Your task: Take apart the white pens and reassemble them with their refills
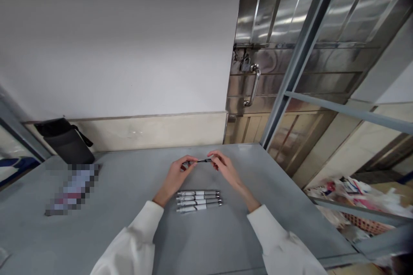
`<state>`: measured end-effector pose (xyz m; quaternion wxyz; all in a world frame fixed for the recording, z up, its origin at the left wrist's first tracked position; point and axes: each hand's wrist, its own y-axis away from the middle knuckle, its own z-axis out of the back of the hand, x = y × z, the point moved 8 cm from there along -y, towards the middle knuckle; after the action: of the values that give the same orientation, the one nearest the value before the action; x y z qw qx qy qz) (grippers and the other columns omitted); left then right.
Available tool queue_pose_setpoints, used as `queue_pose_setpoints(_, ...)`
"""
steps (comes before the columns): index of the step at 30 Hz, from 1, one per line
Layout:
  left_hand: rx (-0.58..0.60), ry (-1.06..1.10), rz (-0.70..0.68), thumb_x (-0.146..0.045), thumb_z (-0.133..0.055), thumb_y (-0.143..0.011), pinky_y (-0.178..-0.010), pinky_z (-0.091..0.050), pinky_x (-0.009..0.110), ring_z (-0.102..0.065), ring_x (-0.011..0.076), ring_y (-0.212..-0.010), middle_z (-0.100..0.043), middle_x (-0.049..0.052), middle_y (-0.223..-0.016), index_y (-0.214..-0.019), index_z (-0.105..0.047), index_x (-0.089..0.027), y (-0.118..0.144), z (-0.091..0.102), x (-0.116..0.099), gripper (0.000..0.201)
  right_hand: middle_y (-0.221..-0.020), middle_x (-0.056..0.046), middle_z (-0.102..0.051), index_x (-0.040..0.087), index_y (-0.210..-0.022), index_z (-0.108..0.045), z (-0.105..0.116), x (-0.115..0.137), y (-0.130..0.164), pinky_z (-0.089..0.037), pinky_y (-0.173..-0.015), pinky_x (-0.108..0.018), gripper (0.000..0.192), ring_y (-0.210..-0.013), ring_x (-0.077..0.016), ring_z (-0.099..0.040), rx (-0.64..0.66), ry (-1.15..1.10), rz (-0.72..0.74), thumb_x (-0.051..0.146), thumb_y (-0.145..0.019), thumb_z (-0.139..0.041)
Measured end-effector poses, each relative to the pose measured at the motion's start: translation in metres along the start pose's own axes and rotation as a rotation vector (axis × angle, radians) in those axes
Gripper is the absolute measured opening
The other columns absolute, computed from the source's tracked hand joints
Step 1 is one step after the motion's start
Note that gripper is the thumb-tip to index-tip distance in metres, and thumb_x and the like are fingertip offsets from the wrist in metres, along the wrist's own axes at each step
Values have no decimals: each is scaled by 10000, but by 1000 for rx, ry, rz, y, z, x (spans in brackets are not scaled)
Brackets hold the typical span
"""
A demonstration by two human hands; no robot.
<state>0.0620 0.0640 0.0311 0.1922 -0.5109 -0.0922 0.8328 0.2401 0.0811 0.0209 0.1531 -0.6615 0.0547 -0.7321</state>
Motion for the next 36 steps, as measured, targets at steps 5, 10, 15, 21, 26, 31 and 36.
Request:
queue_pose_setpoints(5, 2, 9, 2, -426, -553, -899, -698, -472, 250, -654, 189, -896, -732, 16, -1029, -1027, -719, -236, 0, -1, 2, 282, -556, 55, -410, 233, -946, -634, -2, 0, 0, -297, -505, -256, 262, -518, -139, -405, 16, 18, 9, 452, -847, -531)
queue_pose_setpoints(10, 7, 28, -6, -411, -567, -894, -708, -469, 251, -652, 184, -890, -732, 17, -1019, -1026, -722, -234, -1, -2, 4, 270, -495, 66, -367, 216, -875, -612, -2, -6, 0, -266, -492, -263, 356, -470, -133, -363, 8, 16, -50, 557, -863, -509)
queue_pose_setpoints(15, -19, 26, -8, -412, -562, -901, -705, -466, 257, -654, 188, -899, -731, 20, -1039, -1027, -721, -237, 0, 0, 5, 268, -625, 31, -504, 211, -942, -632, -3, -1, 0, -341, -544, -259, 303, -566, -139, -460, 22, -22, 0, 488, -847, -556)
queue_pose_setpoints(21, 2, 18, -2, -401, -571, -886, -703, -468, 248, -651, 187, -897, -731, 25, -1031, -1026, -718, -228, -1, -2, 5, 267, -494, 65, -388, 199, -912, -644, -1, -4, 0, -281, -501, -261, 394, -482, -132, -385, -4, 46, -17, 566, -875, -508)
queue_pose_setpoints(26, -3, 37, 18, -405, -570, -889, -693, -460, 242, -652, 184, -869, -737, 23, -981, -1018, -720, -211, 0, -1, 3, 277, -610, 35, -479, 199, -929, -631, -3, -3, 0, -324, -545, -257, 297, -574, -138, -451, 17, 1, -3, 472, -860, -536)
queue_pose_setpoints(31, 11, 62, 24, -393, -587, -876, -701, -457, 242, -652, 188, -878, -737, 25, -978, -1013, -720, -208, -1, -3, 5, 265, -578, 49, -450, 207, -985, -619, -3, -2, -1, -304, -534, -258, 278, -540, -131, -411, 29, 23, 12, 446, -862, -546)
queue_pose_setpoints(36, 20, 68, 17, -380, -588, -880, -721, -454, 244, -646, 187, -906, -732, 22, -1007, -1017, -720, -213, -1, -4, 6, 252, -507, 57, -432, 196, -941, -618, -3, -7, 0, -297, -519, -268, 344, -495, -133, -399, 32, 18, -36, 516, -886, -504)
